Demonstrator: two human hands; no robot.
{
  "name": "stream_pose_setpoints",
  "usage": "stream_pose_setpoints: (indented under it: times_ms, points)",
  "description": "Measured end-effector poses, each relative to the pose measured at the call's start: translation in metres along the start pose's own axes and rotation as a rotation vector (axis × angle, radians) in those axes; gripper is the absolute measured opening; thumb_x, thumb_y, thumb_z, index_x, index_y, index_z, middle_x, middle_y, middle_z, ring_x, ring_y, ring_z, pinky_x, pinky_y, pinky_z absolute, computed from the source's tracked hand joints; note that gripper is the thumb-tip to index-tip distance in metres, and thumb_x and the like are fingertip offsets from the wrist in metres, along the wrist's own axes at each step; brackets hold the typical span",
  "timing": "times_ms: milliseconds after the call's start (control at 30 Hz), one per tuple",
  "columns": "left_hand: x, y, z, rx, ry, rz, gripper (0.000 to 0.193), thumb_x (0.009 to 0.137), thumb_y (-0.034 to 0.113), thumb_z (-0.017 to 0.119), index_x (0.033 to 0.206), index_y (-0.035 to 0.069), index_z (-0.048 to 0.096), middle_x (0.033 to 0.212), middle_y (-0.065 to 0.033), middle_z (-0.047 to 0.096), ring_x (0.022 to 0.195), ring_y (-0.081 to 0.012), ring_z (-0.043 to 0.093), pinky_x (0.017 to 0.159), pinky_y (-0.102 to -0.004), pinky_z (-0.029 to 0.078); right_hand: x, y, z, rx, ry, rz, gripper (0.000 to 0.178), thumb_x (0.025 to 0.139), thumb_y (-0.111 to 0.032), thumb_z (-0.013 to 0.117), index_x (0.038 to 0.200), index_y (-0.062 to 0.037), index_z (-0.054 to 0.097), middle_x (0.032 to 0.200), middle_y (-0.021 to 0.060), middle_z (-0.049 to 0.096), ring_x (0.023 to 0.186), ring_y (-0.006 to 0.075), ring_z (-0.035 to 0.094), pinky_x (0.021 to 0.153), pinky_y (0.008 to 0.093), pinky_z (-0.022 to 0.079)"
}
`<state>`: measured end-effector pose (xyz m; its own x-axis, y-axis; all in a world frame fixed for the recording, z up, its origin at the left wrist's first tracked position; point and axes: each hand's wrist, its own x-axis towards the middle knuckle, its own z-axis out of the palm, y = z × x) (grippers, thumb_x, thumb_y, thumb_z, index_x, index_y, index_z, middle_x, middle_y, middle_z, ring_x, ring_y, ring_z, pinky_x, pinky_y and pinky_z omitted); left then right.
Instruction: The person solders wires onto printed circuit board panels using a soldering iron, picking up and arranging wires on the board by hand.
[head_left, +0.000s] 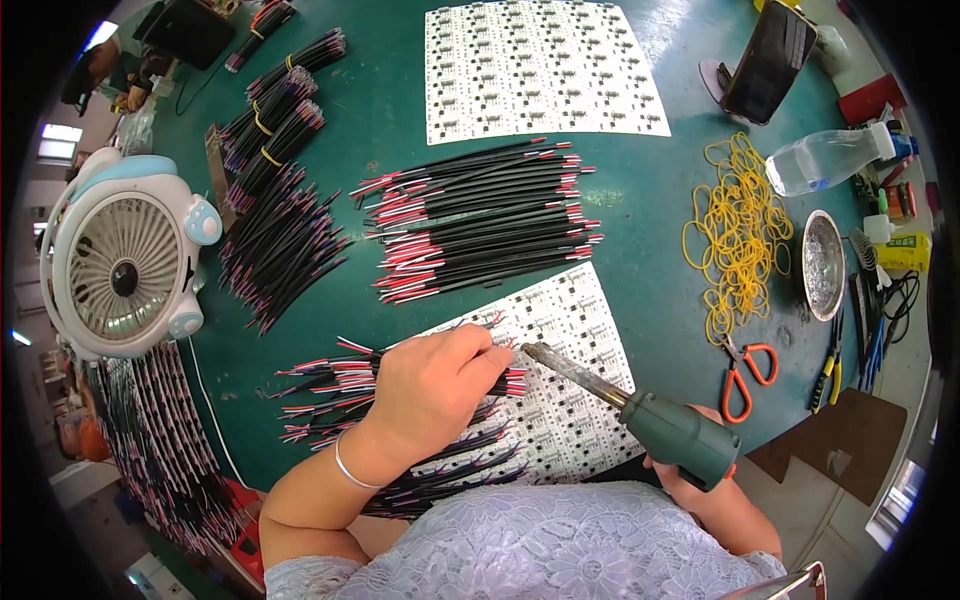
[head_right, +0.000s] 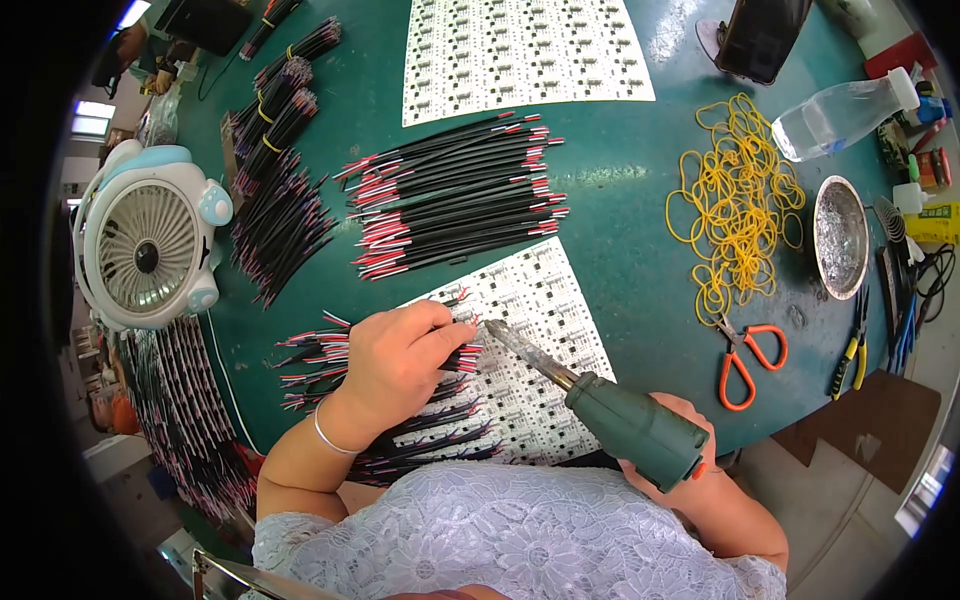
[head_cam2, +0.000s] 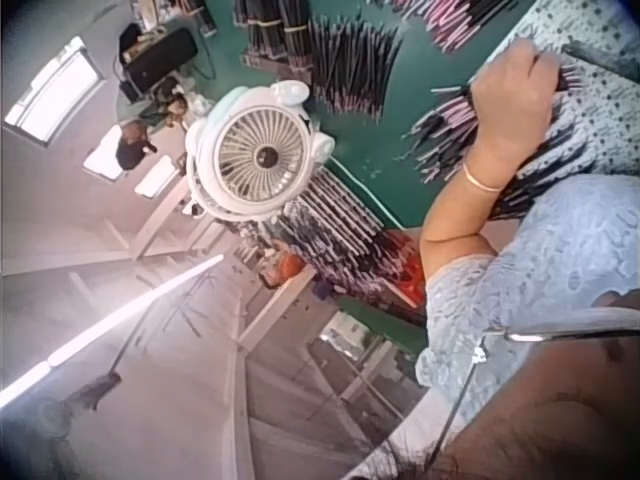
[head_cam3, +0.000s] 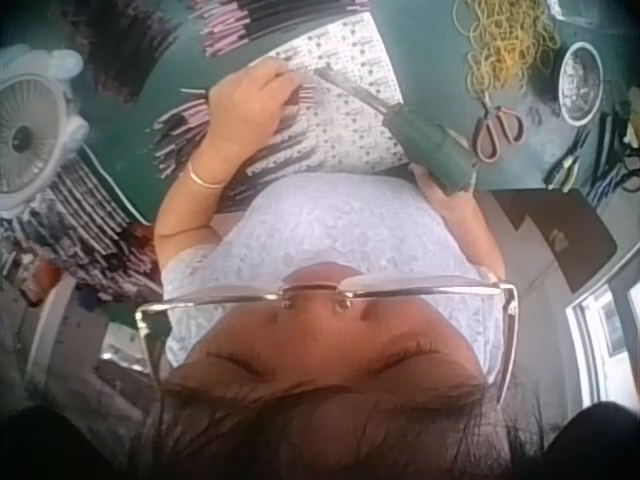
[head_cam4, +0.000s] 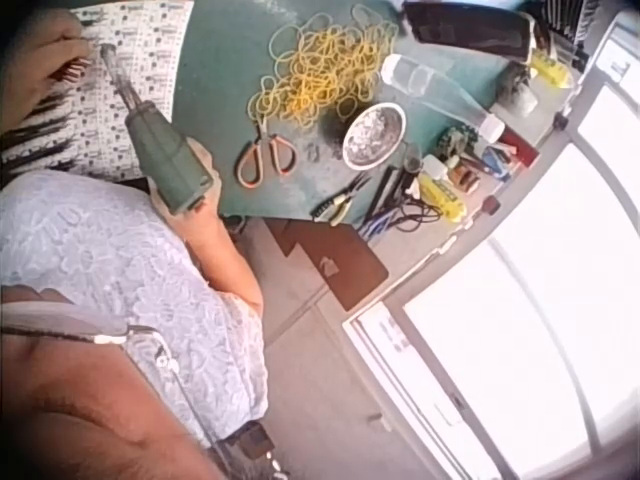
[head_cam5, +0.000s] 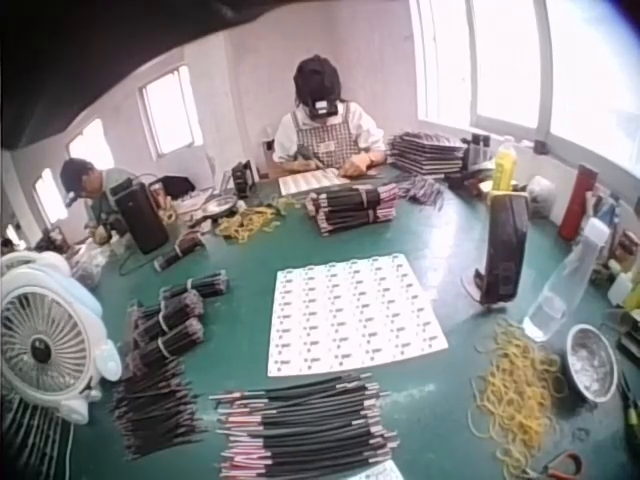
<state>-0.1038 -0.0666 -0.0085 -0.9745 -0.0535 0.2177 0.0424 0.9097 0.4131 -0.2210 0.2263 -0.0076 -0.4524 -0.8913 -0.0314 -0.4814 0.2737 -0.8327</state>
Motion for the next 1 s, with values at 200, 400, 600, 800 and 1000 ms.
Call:
stream_pose_setpoints:
  times_ms: [200,400,600,800,1000]
  points:
    - [-0.001,0.0,0.0,0.008,-0.022,-0.001,0.017,0.071,0.009,0.065,0.088,0.009,0.067,0.081,-0.0025,0.056,0.065,-0.0183,0.06,0.052,-0.0307,0.047,0.001,0.001,-0.001,-0.005,0.029,-0.063,0.036,0.088,-0.022,0.061,0.114,0.0026,0.056,0.102,0.0122,0.059,0.06,0.0149,0.063,0.057,0.0282,0.052]
    - [-0.003,0.003,-0.003,-0.01,-0.06,-0.011,0.035,0.059,0.002,0.071,0.094,0.008,0.067,0.083,-0.0048,0.058,0.068,-0.0232,0.06,0.056,-0.0334,0.048,-0.01,-0.005,-0.003,0.519,0.241,0.21,0.032,0.087,-0.025,0.063,0.106,0.0006,0.06,0.083,0.0081,0.065,0.06,0.0176,0.063,0.058,0.0297,0.05]
    - [-0.01,0.001,-0.017,-0.069,-0.035,0.066,0.038,0.065,0.008,0.072,0.103,0.008,0.065,0.088,-0.0053,0.055,0.073,-0.025,0.057,0.061,-0.0365,0.048,-0.009,-0.003,0.002,0.666,0.34,0.171,0.047,0.088,-0.03,0.063,0.116,0.0059,0.055,0.096,0.0142,0.064,0.057,0.0168,0.062,0.048,0.0265,0.047]
    - [-0.01,0.043,-0.039,0.178,0.083,0.065,0.037,0.067,0.008,0.068,0.104,0.009,0.069,0.073,-0.0016,0.047,0.059,-0.015,0.05,0.046,-0.0281,0.038,-0.013,0.003,0.003,0.666,0.351,0.169,0.046,0.089,-0.032,0.062,0.115,0.0057,0.056,0.094,0.0137,0.064,0.057,0.0162,0.063,0.047,0.026,0.047]
    - [-0.018,0.038,-0.003,0.164,-0.022,-0.073,0.029,0.071,0.009,0.063,0.1,0.006,0.065,0.075,-0.0034,0.048,0.063,-0.0179,0.054,0.05,-0.0298,0.043,-0.017,0.004,0.001,0.507,0.199,0.155,0.021,0.087,-0.015,0.06,0.1,0.0013,0.062,0.084,0.0103,0.062,0.059,0.0165,0.065,0.054,0.0284,0.052]
